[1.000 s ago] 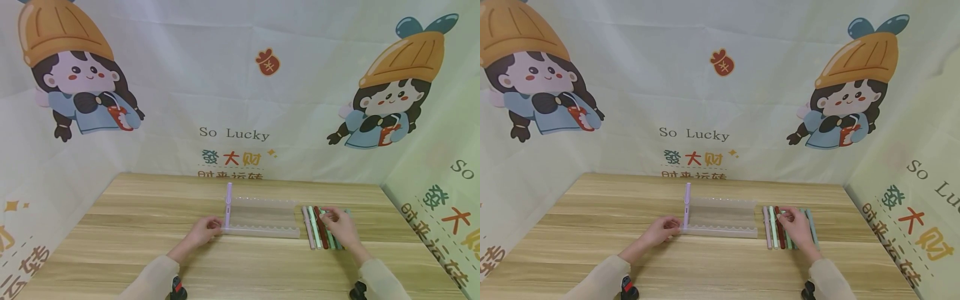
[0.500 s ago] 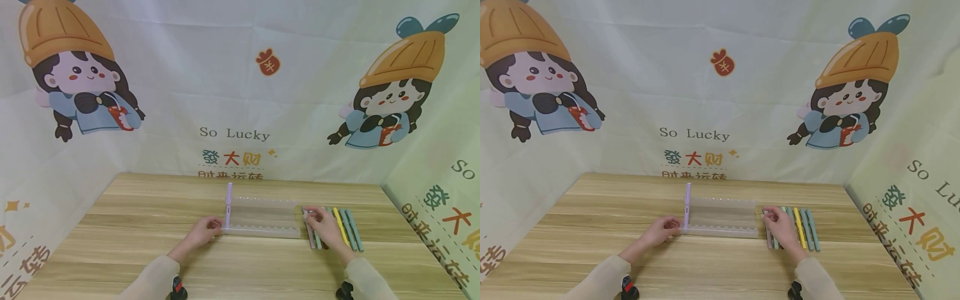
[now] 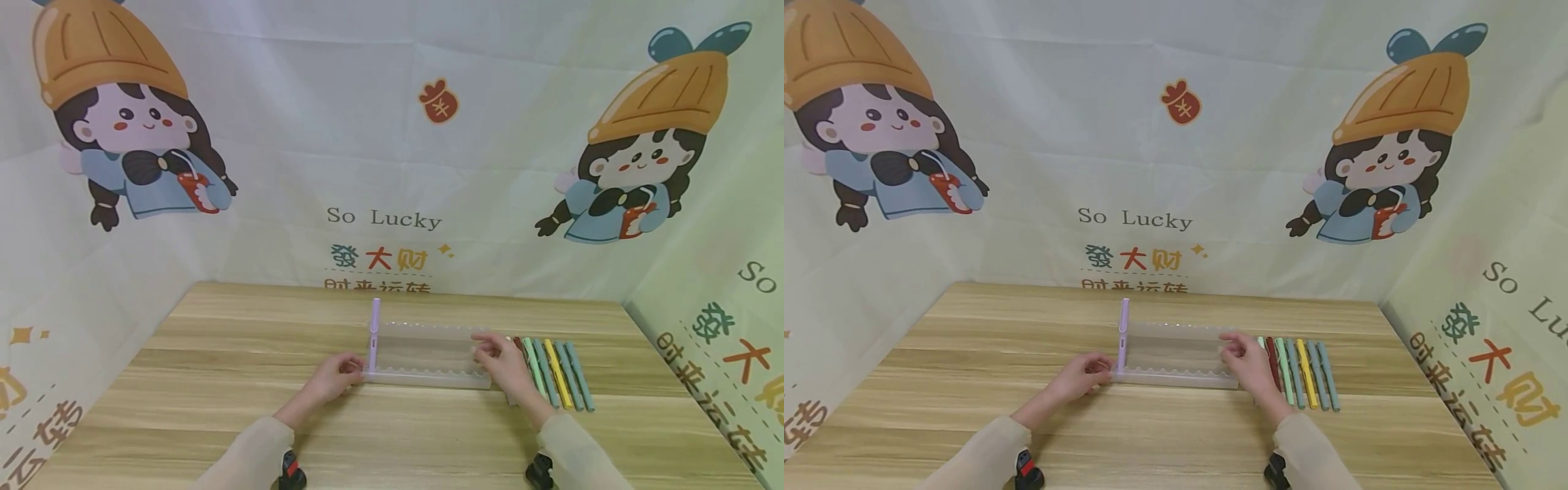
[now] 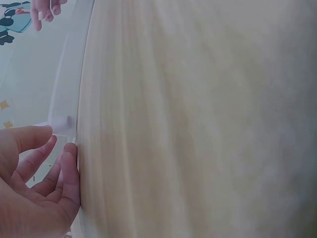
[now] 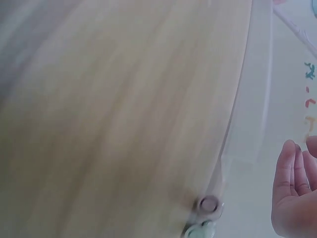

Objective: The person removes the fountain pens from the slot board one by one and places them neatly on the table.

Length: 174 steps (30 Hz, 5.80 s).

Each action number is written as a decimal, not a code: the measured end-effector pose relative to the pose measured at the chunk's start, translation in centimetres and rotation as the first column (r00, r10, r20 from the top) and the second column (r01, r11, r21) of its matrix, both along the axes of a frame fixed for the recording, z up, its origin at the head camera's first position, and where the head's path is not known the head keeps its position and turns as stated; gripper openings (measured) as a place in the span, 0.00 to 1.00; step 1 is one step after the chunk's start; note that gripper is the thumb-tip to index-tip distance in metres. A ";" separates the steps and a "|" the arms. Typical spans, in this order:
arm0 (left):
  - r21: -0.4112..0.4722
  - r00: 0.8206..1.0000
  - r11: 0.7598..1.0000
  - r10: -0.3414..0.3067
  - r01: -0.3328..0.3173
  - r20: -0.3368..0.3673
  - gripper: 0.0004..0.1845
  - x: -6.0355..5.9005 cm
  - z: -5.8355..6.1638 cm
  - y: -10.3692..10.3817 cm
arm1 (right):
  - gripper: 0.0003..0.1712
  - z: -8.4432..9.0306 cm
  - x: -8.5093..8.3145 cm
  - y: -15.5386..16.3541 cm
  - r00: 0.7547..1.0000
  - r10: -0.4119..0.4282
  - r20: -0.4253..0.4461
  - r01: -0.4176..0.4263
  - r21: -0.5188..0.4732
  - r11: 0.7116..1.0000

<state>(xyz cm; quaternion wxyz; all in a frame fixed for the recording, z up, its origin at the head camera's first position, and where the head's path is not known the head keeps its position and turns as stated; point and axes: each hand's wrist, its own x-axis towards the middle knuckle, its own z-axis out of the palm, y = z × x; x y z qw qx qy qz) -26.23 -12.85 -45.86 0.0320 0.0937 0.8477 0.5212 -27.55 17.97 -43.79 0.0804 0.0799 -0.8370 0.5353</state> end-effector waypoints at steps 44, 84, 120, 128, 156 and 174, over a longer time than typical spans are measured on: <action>0.023 0.999 0.999 -0.042 0.042 0.003 0.07 -0.2 -0.1 -0.2 | 0.17 0.9 -2.2 -9.8 0.988 0.122 -0.097 -0.131 -0.099 0.986; 0.025 0.999 0.998 -0.054 0.054 0.004 0.08 -0.2 0.0 -0.3 | 0.23 0.5 -3.1 -15.3 0.980 0.195 -0.027 -0.196 -0.041 0.980; 0.024 0.998 0.998 -0.057 0.057 -0.011 0.08 -0.1 0.0 -0.2 | 0.25 1.8 -2.5 -14.1 0.987 0.087 -0.133 -0.112 -0.193 0.975; 0.025 0.999 0.998 -0.050 0.050 -0.018 0.08 -0.1 -0.1 -0.2 | 0.25 2.1 -2.5 -12.1 0.990 0.083 -0.116 -0.106 -0.207 0.973; 0.018 0.999 0.999 -0.048 0.049 -0.021 0.09 -0.1 -0.2 -0.2 | 0.25 1.6 -0.6 -4.0 0.997 0.058 -0.058 -0.062 -0.072 0.996; 0.022 0.999 0.999 -0.037 0.037 -0.014 0.08 -0.2 -0.2 -0.1 | 0.24 1.4 0.6 1.1 1.000 0.008 -0.007 -0.008 0.043 0.999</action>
